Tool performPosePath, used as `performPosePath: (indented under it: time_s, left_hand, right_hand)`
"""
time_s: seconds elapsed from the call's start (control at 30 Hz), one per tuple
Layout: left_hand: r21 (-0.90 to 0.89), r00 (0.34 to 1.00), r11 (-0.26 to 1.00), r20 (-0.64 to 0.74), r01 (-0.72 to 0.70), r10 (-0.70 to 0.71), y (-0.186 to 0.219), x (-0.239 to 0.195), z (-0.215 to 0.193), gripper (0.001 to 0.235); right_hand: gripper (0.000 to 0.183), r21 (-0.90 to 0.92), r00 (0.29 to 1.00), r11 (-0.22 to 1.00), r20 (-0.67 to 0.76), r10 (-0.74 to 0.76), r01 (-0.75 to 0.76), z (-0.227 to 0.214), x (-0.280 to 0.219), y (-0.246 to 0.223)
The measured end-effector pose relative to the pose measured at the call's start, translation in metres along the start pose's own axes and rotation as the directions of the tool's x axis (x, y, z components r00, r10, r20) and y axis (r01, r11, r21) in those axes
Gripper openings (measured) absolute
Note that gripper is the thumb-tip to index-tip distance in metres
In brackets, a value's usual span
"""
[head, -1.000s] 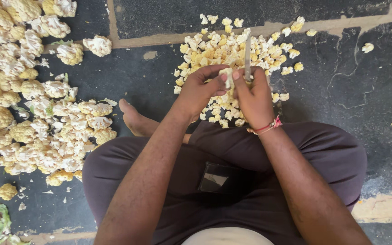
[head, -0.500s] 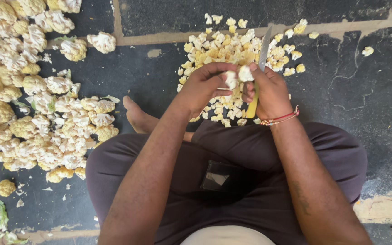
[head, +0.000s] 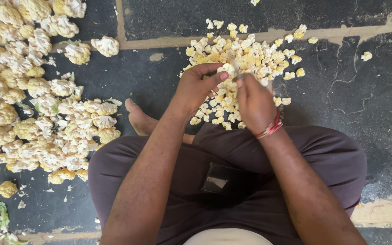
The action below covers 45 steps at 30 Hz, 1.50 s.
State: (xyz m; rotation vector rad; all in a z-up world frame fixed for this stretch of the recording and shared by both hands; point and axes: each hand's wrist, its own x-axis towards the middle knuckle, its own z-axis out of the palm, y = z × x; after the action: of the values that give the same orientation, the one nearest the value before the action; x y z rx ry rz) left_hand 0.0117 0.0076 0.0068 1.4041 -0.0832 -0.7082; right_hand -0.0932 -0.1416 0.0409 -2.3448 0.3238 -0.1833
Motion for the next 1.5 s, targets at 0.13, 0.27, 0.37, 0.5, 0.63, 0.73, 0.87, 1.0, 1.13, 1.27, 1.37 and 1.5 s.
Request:
performPosePath:
  time_s: [0.13, 0.27, 0.37, 0.5, 0.63, 0.73, 0.87, 1.0, 1.13, 1.27, 1.37, 1.5]
  left_hand:
    - [-0.066, 1.0, 0.998, -0.002, -0.013, 0.013, -0.001, 0.0, -0.004, 0.05]
    - [-0.019, 0.999, 0.999, -0.024, -0.026, 0.025, -0.003, 0.0, -0.001, 0.048]
    - [0.011, 1.0, 1.0, -0.024, -0.019, 0.02, -0.002, -0.001, 0.001, 0.046]
    - [0.058, 1.0, 0.998, -0.012, 0.018, -0.017, -0.005, -0.004, 0.003, 0.043]
    - [-0.05, 0.994, 0.993, 0.0, 0.11, -0.11, -0.01, 0.001, 0.001, 0.048]
    - [-0.115, 0.978, 0.977, -0.08, 0.182, -0.192, -0.019, 0.007, -0.009, 0.045]
    - [-0.306, 0.973, 0.938, -0.111, 0.162, -0.205, -0.029, 0.018, -0.021, 0.036]
    - [-0.356, 0.992, 0.931, -0.063, 0.084, -0.113, -0.027, 0.015, -0.021, 0.033]
    - [-0.351, 0.991, 0.929, -0.027, 0.113, -0.131, -0.017, 0.008, -0.009, 0.034]
    - [-0.506, 0.995, 0.858, 0.003, 0.088, -0.101, -0.018, 0.004, 0.007, 0.036]
    - [-0.587, 0.999, 0.808, 0.016, 0.045, -0.043, -0.029, 0.003, 0.016, 0.035]
    - [-0.608, 0.998, 0.793, -0.023, 0.032, -0.058, -0.048, 0.003, 0.021, 0.035]
  right_hand:
    - [0.013, -0.127, 0.97, 0.967, -0.066, -0.232, 0.222, 0.007, -0.005, -0.006]
    - [0.01, -0.263, 0.959, 0.938, -0.11, -0.262, 0.226, 0.017, -0.003, -0.004]
    - [0.009, -0.311, 0.977, 0.938, -0.099, -0.191, 0.152, 0.026, -0.004, -0.002]
    - [0.013, -0.275, 0.992, 0.956, -0.038, -0.118, 0.103, 0.031, -0.006, 0.008]
    - [0.022, 0.207, 0.981, 0.964, 0.127, 0.145, -0.17, 0.016, 0.005, 0.022]
    - [0.027, 0.407, 0.936, 0.844, 0.203, 0.289, -0.349, 0.005, 0.01, 0.029]
    - [0.028, 0.231, 0.985, 0.958, 0.062, 0.162, -0.172, -0.001, 0.01, 0.027]
    - [0.025, 0.128, 0.986, 0.979, 0.08, 0.148, -0.157, 0.005, 0.003, 0.01]
    - [0.021, -0.055, 1.0, 0.999, 0.023, 0.001, 0.0, 0.013, -0.006, -0.008]
    - [0.017, -0.208, 0.993, 0.973, -0.04, -0.111, 0.1, 0.023, -0.01, -0.012]
    - [0.02, -0.243, 0.991, 0.965, -0.064, -0.118, 0.099, 0.028, -0.009, -0.009]
    - [0.034, -0.307, 0.996, 0.95, -0.049, -0.08, 0.061, 0.037, -0.008, -0.007]
